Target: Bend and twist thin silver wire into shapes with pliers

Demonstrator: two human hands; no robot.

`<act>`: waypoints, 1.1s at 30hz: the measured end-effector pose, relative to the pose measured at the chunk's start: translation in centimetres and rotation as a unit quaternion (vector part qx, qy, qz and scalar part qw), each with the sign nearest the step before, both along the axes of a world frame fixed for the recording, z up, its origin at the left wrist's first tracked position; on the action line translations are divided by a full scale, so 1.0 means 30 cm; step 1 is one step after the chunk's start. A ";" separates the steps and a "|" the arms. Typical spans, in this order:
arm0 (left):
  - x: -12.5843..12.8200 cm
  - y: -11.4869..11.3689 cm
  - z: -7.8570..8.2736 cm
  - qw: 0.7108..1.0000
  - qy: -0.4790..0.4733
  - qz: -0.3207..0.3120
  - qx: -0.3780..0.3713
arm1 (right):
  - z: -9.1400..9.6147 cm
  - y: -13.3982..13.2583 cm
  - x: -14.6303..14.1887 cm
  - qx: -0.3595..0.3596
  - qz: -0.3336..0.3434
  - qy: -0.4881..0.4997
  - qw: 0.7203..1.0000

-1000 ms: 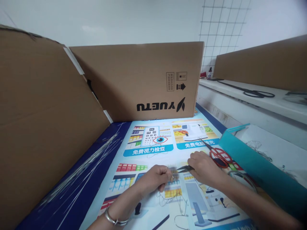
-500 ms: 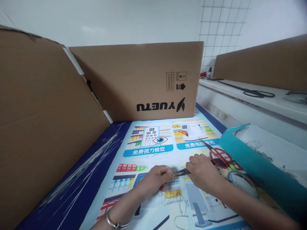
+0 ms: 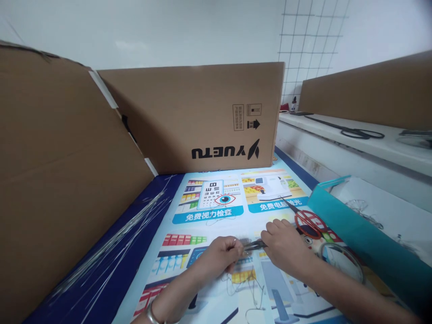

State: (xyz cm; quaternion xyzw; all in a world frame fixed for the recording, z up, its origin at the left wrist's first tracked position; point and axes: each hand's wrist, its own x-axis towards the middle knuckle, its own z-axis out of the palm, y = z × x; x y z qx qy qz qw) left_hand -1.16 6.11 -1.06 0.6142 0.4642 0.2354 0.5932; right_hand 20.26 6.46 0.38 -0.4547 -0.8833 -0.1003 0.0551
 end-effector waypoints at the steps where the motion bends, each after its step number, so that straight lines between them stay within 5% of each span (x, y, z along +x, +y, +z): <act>1: 0.000 0.001 -0.002 1.000 -0.001 -0.001 0.000 | -0.001 0.000 0.000 0.000 0.004 -0.001 1.000; 33: 0.007 0.004 -0.022 1.000 0.015 0.023 0.005 | -0.029 0.008 -0.009 0.010 0.009 -0.027 1.000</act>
